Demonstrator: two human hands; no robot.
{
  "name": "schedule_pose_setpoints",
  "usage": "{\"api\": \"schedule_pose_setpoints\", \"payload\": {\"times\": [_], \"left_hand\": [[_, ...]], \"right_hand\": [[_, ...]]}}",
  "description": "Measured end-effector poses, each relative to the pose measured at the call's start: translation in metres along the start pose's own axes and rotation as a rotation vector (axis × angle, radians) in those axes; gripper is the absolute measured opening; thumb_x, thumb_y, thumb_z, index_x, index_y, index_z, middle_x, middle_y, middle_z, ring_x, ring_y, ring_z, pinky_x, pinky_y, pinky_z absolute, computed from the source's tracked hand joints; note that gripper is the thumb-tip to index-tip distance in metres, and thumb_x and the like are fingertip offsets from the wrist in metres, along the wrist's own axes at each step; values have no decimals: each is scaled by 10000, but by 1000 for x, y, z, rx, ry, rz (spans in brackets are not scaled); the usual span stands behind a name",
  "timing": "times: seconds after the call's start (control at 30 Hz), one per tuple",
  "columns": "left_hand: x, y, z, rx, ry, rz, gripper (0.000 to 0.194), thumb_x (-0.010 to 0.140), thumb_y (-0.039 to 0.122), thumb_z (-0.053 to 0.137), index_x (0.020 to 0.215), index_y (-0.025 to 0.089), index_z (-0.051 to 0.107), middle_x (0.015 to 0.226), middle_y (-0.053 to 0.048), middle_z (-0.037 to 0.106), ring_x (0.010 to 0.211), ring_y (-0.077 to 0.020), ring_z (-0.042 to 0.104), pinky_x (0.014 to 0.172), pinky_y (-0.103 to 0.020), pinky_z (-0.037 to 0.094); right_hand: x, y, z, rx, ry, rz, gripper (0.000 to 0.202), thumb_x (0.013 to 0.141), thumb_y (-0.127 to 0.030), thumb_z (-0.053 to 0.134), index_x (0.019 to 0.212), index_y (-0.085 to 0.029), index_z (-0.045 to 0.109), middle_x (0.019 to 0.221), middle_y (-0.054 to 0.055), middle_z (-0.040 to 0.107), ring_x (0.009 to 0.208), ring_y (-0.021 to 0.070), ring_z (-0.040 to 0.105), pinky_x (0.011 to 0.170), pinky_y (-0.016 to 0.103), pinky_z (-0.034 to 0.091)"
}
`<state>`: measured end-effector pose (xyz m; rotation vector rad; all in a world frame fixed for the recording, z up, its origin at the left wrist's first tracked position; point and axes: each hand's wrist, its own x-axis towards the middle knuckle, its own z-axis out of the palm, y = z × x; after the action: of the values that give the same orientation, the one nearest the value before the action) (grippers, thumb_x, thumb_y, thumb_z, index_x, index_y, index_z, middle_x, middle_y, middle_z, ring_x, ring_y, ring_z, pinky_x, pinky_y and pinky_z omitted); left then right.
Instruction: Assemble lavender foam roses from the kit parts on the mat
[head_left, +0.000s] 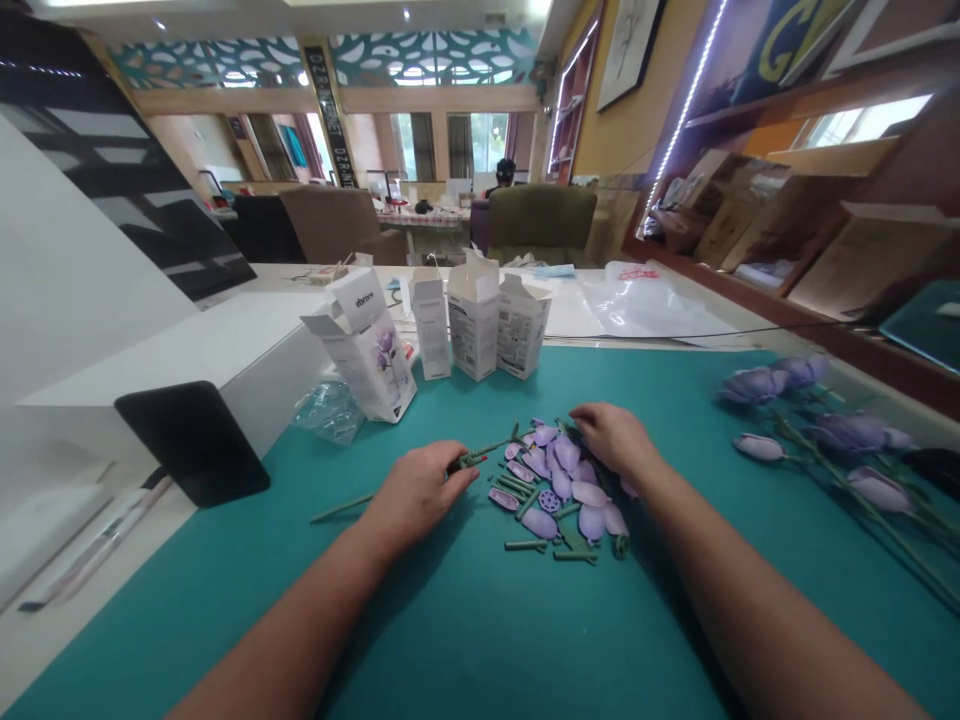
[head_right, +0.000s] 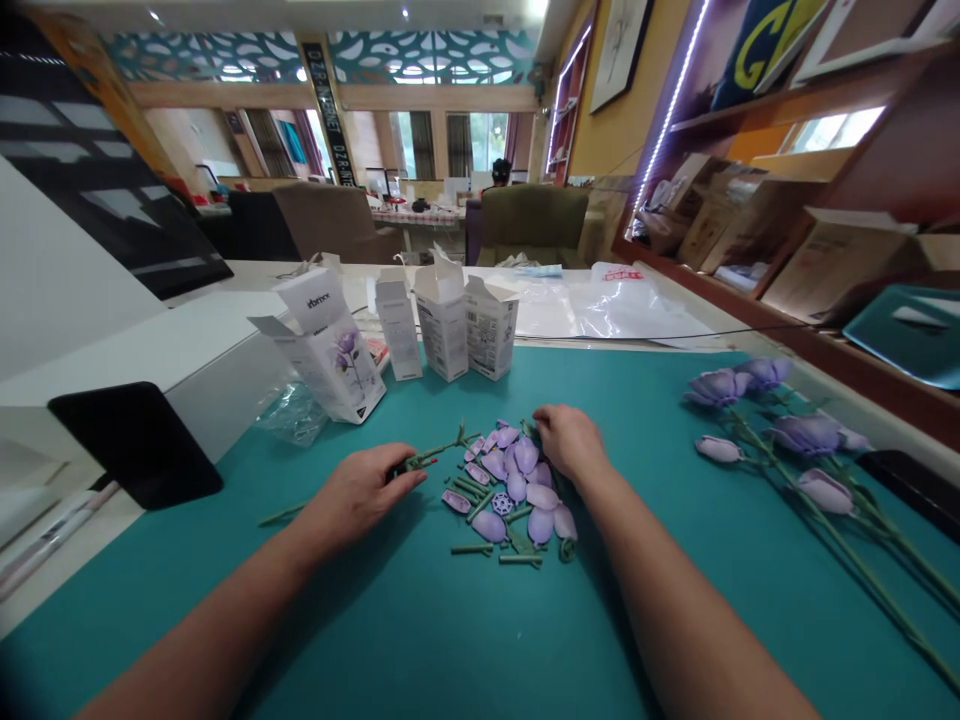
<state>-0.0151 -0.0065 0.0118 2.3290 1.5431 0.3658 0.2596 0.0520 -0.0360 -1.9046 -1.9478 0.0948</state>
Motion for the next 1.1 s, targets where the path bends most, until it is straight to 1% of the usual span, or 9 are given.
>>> {"api": "schedule_pose_setpoints", "payload": {"times": [0.17,0.3,0.43,0.5,0.63,0.7,0.9,1.0,1.1], "left_hand": [[1,-3,1,2,1,2,216,891,325,449,873,178,606,851,-65,654,739,-191,568,626,-276,363],[1,-5,2,-16,9,4,221,893,324,451,931,177,612,912,-76,662,804,-204,585,684,-293,395],[1,-6,3,-12,8,0,225,893,315,454,975,181,615,958,-78,663,854,-211,593,725,-301,416],[1,-6,4,-3,15,5,235,902,317,444,997,186,614,977,-76,663,879,-216,595,747,-308,420],[0,-8,5,21,26,9,252,917,321,433,1024,190,620,1003,-77,663,915,-224,595,766,-320,422],[0,-8,5,35,29,8,258,917,329,437,1028,198,629,994,-75,664,902,-219,595,751,-314,424],[2,-11,5,44,57,-25,253,904,340,470,1028,202,642,996,-75,676,892,-214,604,741,-302,428],[2,-9,5,22,83,-57,253,900,334,479,1055,201,629,1027,-77,688,914,-226,617,744,-306,436],[0,-7,4,-27,103,-101,293,885,328,507,1145,217,585,998,-60,707,879,-224,641,726,-302,445]], "right_hand": [[10,4,12,-44,-14,40,123,728,-230,611,657,-243,711,685,63,715,678,225,654,574,298,442],[10,5,14,18,33,29,133,728,-216,575,619,-235,649,697,55,700,684,201,631,588,285,428],[7,3,4,138,82,27,155,794,-291,498,703,-221,602,721,39,690,678,185,620,603,289,441],[6,-1,-4,307,102,24,148,797,-309,487,734,-212,579,717,25,682,680,170,627,622,284,462],[-1,-18,-25,810,153,31,192,759,-348,562,877,-200,595,645,-8,622,649,162,626,625,295,495],[-6,-30,-39,905,171,20,215,769,-379,579,876,-198,624,656,-3,613,627,147,603,616,296,500],[-32,-67,-69,927,130,-124,303,698,-414,713,894,-189,663,753,33,651,667,155,590,561,274,489],[-47,-81,-70,826,85,-186,231,778,-405,648,889,-202,652,704,22,652,598,147,577,495,256,455],[-58,-93,-64,696,56,-257,162,859,-361,553,821,-216,616,666,9,665,584,141,603,525,246,459]]}}
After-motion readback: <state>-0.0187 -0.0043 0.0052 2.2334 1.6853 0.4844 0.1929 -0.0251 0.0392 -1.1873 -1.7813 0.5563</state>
